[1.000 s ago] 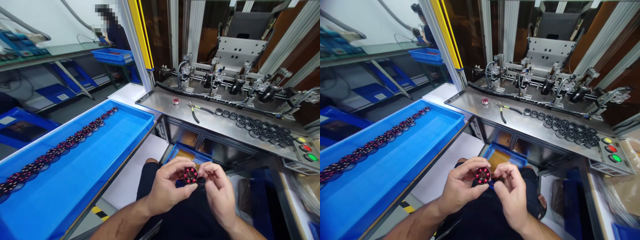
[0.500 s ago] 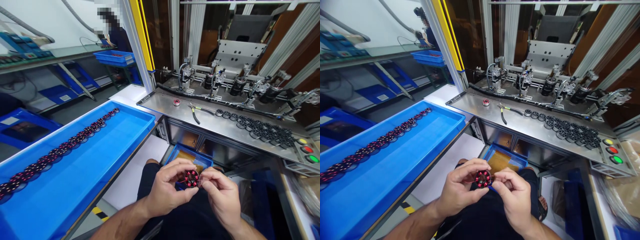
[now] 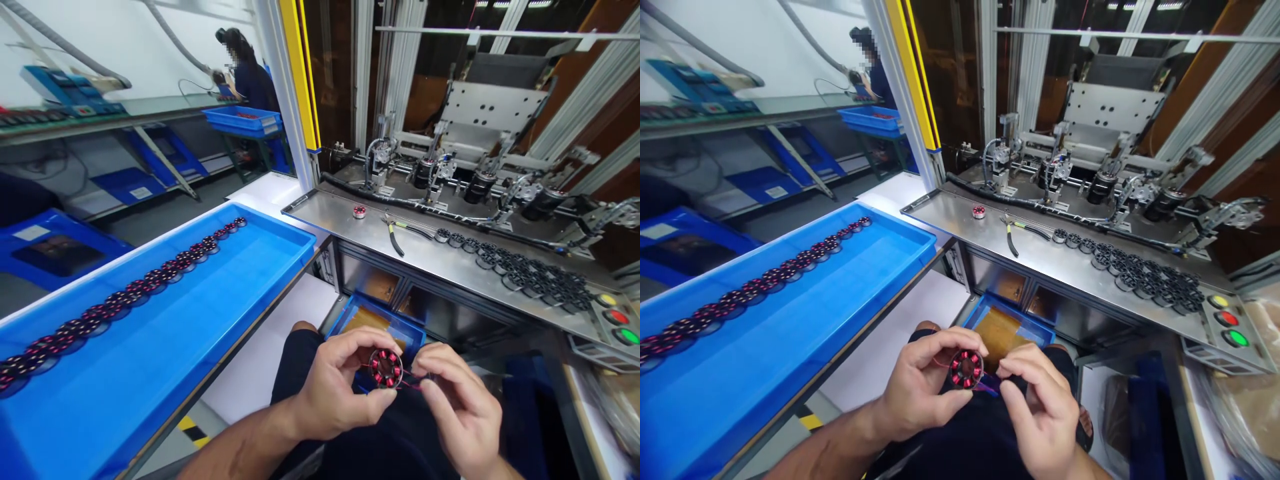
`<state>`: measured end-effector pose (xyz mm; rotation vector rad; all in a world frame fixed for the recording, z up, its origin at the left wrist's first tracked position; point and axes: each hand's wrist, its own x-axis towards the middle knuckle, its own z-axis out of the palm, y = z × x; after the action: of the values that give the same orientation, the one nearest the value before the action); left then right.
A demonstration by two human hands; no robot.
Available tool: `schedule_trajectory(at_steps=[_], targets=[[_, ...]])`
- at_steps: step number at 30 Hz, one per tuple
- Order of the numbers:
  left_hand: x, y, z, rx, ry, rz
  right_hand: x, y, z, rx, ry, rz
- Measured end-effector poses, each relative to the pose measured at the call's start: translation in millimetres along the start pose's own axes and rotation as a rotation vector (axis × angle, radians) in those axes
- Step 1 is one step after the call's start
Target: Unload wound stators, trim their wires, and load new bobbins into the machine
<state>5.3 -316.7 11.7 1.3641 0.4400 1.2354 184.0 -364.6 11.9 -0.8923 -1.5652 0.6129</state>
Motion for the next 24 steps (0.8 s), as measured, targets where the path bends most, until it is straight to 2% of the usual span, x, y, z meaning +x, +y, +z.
schedule_trajectory(at_steps=[3, 6, 11, 14, 16, 18, 20, 24], targets=[[0, 1, 0.0, -0.039, -0.024, -0.047, 7, -3, -1, -0.048, -0.035, -0.109], [0, 1, -0.4, -0.019, -0.033, -0.05, 9, -6, 1, -0.099, -0.012, -0.142], [-1, 1, 1.9, 0.15, 0.025, 0.073, 5, -12, 13, -0.14, 0.118, -0.135], [-1, 3, 5.6, 0.268, 0.078, 0.16, 2, -15, 18, -0.124, 0.125, -0.159], [-1, 4, 6.9, 0.258, 0.079, 0.162, 2, -14, 17, -0.095, 0.104, -0.158], [0, 6, 6.6, 0.161, 0.056, 0.095, 4, -11, 12, -0.061, 0.084, -0.136], [1, 7, 5.6, 0.027, 0.03, -0.029, 8, -7, 4, -0.038, 0.043, -0.108], [2, 10, 5.5, -0.171, -0.028, -0.277, 22, 0, -12, -0.006, -0.16, -0.131]])
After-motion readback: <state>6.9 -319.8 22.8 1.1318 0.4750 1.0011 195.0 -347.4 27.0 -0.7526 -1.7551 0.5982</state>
